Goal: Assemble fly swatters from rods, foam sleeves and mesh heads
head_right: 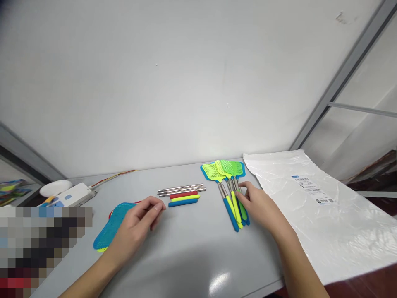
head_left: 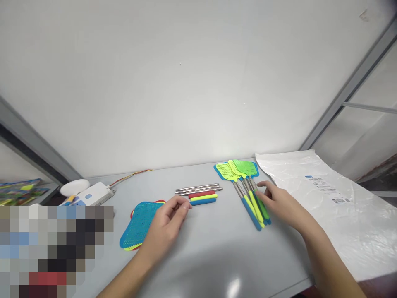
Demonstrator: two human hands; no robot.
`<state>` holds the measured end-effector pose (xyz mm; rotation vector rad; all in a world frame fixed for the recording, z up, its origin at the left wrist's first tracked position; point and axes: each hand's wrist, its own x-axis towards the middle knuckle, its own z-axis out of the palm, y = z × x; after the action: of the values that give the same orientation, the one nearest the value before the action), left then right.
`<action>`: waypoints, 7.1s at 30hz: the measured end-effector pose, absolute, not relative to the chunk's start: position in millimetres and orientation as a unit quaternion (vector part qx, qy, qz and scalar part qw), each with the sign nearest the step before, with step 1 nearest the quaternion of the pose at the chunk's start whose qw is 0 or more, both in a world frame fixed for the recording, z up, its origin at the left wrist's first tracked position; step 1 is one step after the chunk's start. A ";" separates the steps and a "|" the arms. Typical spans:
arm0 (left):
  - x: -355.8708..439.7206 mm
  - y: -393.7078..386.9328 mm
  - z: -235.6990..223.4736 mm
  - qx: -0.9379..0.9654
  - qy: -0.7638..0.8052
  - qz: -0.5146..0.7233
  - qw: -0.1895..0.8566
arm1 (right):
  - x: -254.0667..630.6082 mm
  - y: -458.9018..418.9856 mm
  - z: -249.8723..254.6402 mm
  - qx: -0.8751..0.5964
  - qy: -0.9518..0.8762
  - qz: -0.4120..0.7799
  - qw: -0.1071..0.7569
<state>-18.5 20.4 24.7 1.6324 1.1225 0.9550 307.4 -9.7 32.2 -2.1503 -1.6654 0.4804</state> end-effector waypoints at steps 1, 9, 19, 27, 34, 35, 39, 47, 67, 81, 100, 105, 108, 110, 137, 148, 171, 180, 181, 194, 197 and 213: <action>-17.6 18.3 24.1 0.696 0.448 0.370 0.422 | 305.8 -8.1 34.7 -0.768 -0.591 0.154 0.190; -7.3 3.2 14.1 0.894 0.334 0.193 0.226 | 231.5 58.8 48.7 -0.630 -0.768 0.074 0.086; -16.8 19.2 16.5 0.888 0.438 0.139 0.003 | 180.3 129.7 32.4 -0.475 -0.872 0.119 0.024; -23.9 21.7 16.4 0.865 0.488 0.111 -0.032 | 169.5 133.5 38.9 -0.425 -0.896 0.128 -0.009; -23.2 22.6 11.6 0.867 0.485 0.107 -0.039 | 163.6 138.5 31.2 -0.411 -0.908 0.085 -0.002; -22.8 22.4 11.8 0.867 0.484 0.107 -0.039 | 163.4 139.5 29.9 -0.414 -0.907 0.075 0.006; -21.8 19.9 16.1 0.876 0.466 0.111 -0.045 | 165.7 134.9 37.5 -0.448 -0.892 0.027 0.059; -15.1 18.6 9.8 0.882 0.453 0.125 -0.032 | 169.0 57.6 72.7 -0.435 -0.737 0.013 0.517; -5.0 -1.1 11.3 0.841 0.298 0.441 0.101 | 168.6 -18.1 42.8 -0.285 -0.536 0.306 0.733; -1.8 2.4 7.4 0.851 0.324 0.376 0.170 | 162.4 -14.3 53.4 -0.266 -0.623 0.294 0.675; -4.5 -10.2 11.2 0.839 0.368 0.268 0.297 | 149.4 -7.3 109.9 -0.314 -0.540 0.500 0.600; -8.9 -14.9 11.0 0.801 0.370 0.300 0.362 | 120.6 10.1 131.8 -0.291 -0.456 0.573 0.616; -10.5 -14.7 13.4 0.793 0.359 0.331 0.364 | 109.7 14.4 131.7 -0.282 -0.441 0.588 0.617; -11.3 -14.3 15.8 0.796 0.346 0.340 0.362 | 107.2 14.1 129.7 -0.278 -0.435 0.592 0.619; 0.8 -13.3 33.0 0.598 0.338 0.345 0.640 | 136.8 29.5 105.0 -0.346 -0.373 0.536 0.673; 11.6 -18.9 15.5 0.639 0.347 0.427 0.538 | 207.6 28.9 78.1 -0.355 -0.312 0.392 0.789; -9.5 3.4 8.5 0.564 0.406 0.592 0.408 | 237.1 9.6 31.4 -0.372 -0.881 -0.055 0.285; -11.6 -0.6 24.2 0.470 0.362 0.664 0.455 | 180.3 -22.2 6.5 -0.437 -0.809 0.353 0.172; -11.9 -2.0 25.1 0.466 0.355 0.665 0.463 | 176.5 -23.0 4.7 -0.443 -0.794 0.375 0.181; -7.3 -11.7 27.9 0.485 0.289 0.651 0.508 | 165.9 -23.4 -9.4 -0.429 -0.753 0.447 0.221; -5.6 -9.7 36.3 0.443 0.249 0.643 0.572 | 163.7 -23.0 -9.9 -0.441 -0.753 0.432 0.226; -12.8 12.0 34.6 0.199 0.142 0.533 0.810 | 156.6 -24.9 -12.1 -0.472 -0.763 0.391 0.205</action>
<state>-12.8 12.0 34.6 0.4250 0.3030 1.1392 156.6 -24.9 -12.1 -1.3159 -2.1271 1.0885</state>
